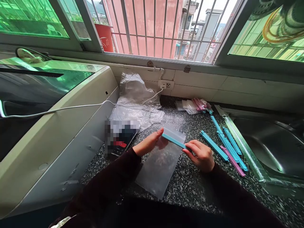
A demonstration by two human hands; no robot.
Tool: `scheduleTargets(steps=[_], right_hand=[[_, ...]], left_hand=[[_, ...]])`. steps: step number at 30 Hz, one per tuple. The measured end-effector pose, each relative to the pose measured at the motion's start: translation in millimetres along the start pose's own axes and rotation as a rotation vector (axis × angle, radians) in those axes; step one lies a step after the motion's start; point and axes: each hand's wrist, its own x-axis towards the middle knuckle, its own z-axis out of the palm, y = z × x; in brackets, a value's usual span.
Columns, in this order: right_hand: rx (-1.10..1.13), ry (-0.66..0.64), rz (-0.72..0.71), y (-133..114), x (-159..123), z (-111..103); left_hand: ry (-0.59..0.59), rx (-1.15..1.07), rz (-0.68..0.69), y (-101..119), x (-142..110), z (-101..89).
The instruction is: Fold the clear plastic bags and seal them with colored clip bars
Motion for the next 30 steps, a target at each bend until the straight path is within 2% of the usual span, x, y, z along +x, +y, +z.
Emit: scheduleTargets(steps=[3,7,11,22,30], right_hand=[[-0.038,-0.022,-0.009,-2,-1,1],[-0.112,-0.056,0.039,-5,-4,6],[-0.051,-0.051,0.045,-7,-6,10],[0.100,0.046,0.055,-8,-2,2],[0.136,0.054,0.093,-6,-2,4]], left_hand=[[-0.014,0.001,-0.009,0,0,2.6],[0.037,0.153,-0.001,5,-4,6.5],[0.033,0.213,0.045,5,-6,9.3],[0.083,0.051,0.040,-7,-5,10.6],[0.099,0.114,0.028,-2,-2,7.4]])
